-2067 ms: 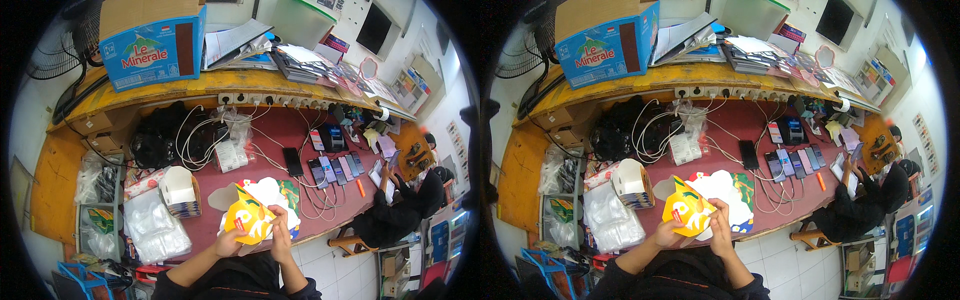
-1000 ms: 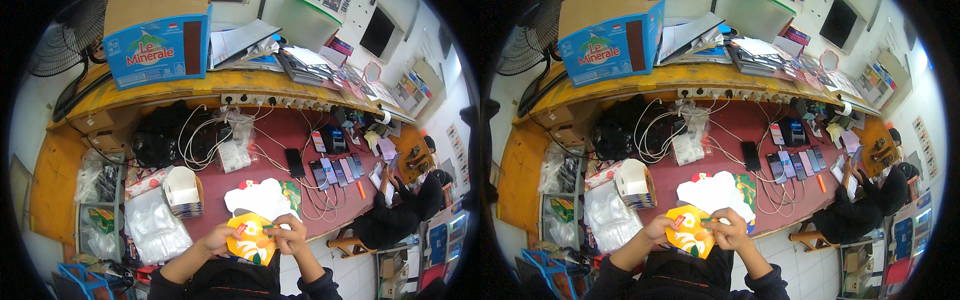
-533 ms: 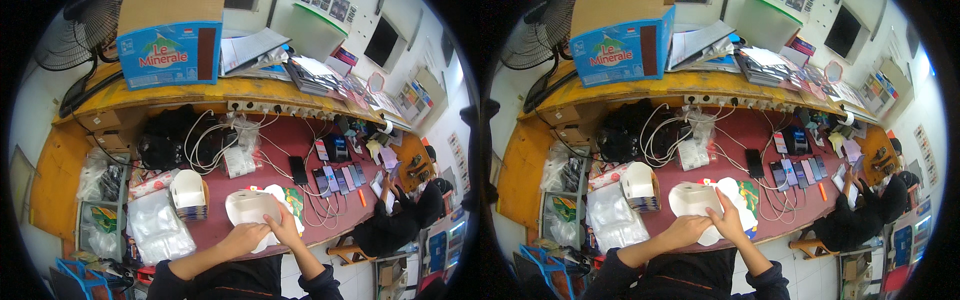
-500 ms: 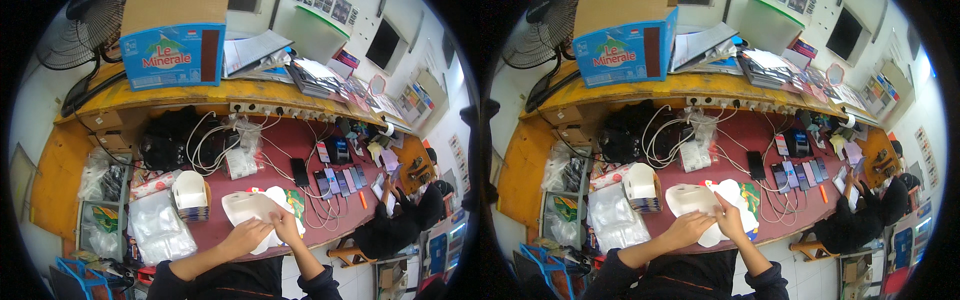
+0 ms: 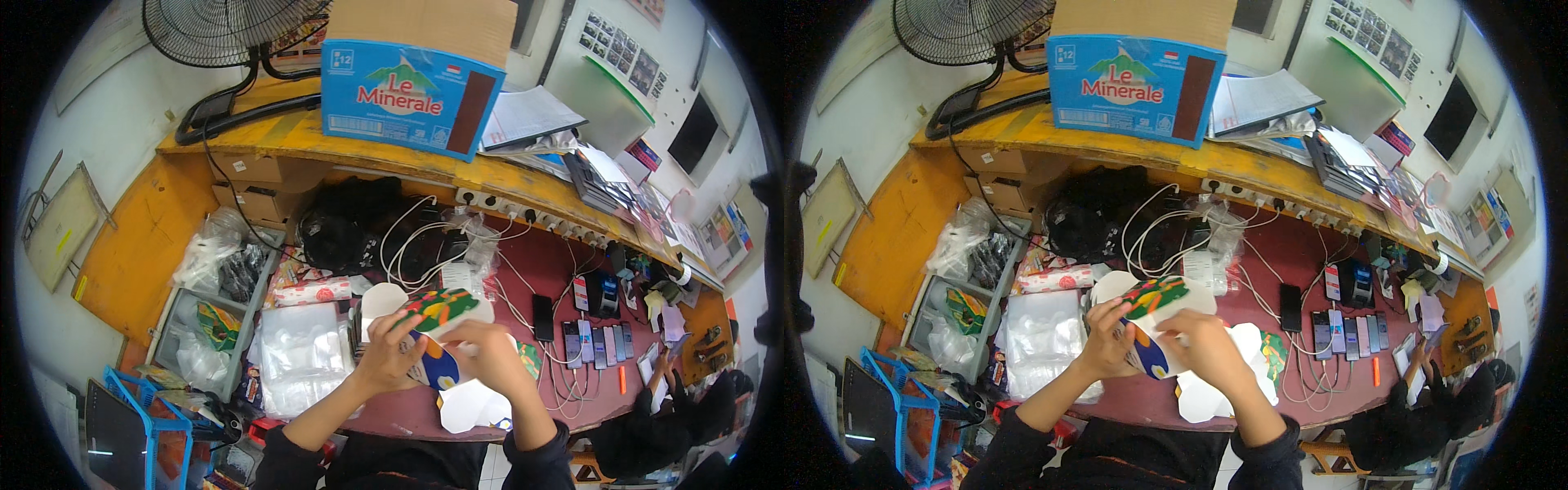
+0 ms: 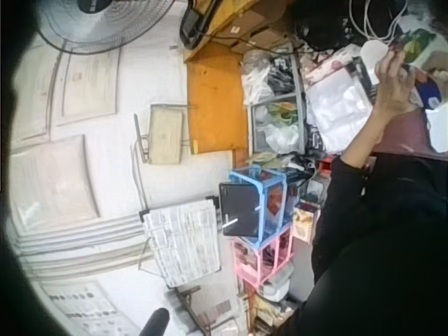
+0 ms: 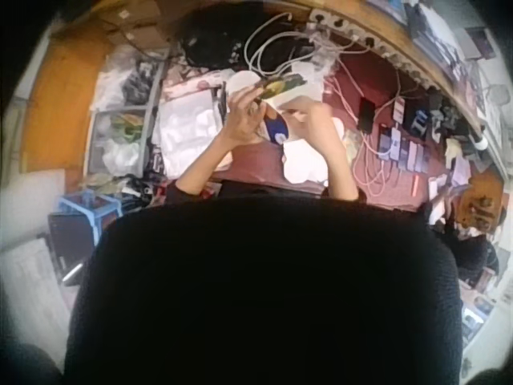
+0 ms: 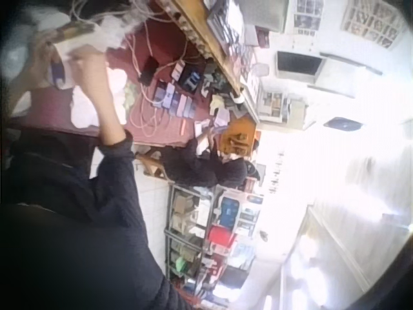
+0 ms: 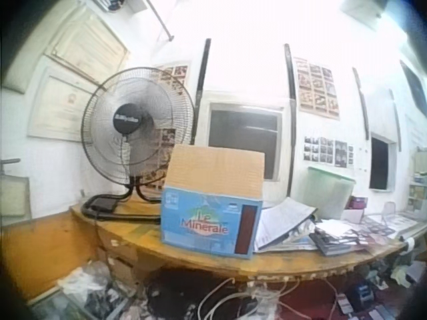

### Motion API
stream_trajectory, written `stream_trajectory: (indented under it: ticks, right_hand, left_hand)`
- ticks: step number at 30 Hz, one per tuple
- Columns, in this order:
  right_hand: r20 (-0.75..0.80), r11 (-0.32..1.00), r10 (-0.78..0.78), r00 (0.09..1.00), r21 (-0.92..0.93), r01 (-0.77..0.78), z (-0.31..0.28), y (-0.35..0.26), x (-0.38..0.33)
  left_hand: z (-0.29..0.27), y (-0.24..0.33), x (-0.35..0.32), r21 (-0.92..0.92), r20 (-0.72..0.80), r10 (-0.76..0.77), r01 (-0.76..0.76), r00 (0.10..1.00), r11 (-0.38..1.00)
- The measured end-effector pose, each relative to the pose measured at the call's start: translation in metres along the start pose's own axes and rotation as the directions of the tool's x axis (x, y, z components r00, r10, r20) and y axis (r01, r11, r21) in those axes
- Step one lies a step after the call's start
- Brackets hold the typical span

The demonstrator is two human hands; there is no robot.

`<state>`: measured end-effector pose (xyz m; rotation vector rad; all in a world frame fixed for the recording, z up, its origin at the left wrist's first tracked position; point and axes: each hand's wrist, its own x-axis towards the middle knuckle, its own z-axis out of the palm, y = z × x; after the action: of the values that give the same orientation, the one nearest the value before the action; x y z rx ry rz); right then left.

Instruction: The person folds flat, colorful printed paper pieces into small open-top boxes at a cluttered counter. They repeatedly fold edges, tuck flaps, and stack finished boxes. The person also briefly handles a small wrapped food item and places it into a plastic bag.

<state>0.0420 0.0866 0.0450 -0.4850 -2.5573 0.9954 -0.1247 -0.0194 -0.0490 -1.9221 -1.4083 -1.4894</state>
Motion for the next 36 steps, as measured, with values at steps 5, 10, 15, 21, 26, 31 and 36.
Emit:
stream_trajectory:
  ticks: [5, 10, 15, 21, 26, 31, 36]
  right_hand:
    - [-0.103, 0.983, -0.183, 0.978, -0.049, 0.179, 0.063, 0.026, 0.074]
    - [0.031, 0.825, -0.35, 0.936, -0.462, 0.324, 0.087, 0.058, 0.117]
    - [0.515, 0.747, 0.109, 0.85, -0.607, 0.272, 0.115, 0.064, 0.112]
    - [0.491, 0.652, 0.131, 0.861, -0.697, 0.298, 0.118, 0.045, 0.122]
    - [0.381, 0.679, 0.029, 0.924, -0.686, 0.261, 0.102, 0.049, 0.125]
    - [0.271, 0.717, -0.464, 0.843, -0.444, 0.537, 0.138, 0.1, 0.116]
    - [0.523, 0.873, 0.11, 0.845, -0.457, 0.17, 0.175, 0.143, 0.09]
  left_hand:
    - [-0.001, -0.034, -0.004, 0.226, 0.048, -0.049, 0.037, 0.998, 0.973]
    - [-0.024, -0.099, -0.043, 0.012, 0.211, -0.629, 0.642, 0.748, 0.767]
    - [-0.014, -0.111, -0.076, -0.241, 0.223, -0.659, 0.695, 0.719, 0.677]
    - [-0.007, -0.111, -0.074, -0.268, 0.155, -0.629, 0.645, 0.762, 0.715]
    - [-0.006, -0.12, -0.092, -0.328, 0.132, -0.618, 0.622, 0.775, 0.711]
    - [0.001, -0.123, -0.094, -0.268, 0.116, -0.608, 0.614, 0.786, 0.742]
    - [0.001, -0.115, -0.081, -0.349, 0.246, -0.599, 0.647, 0.762, 0.678]
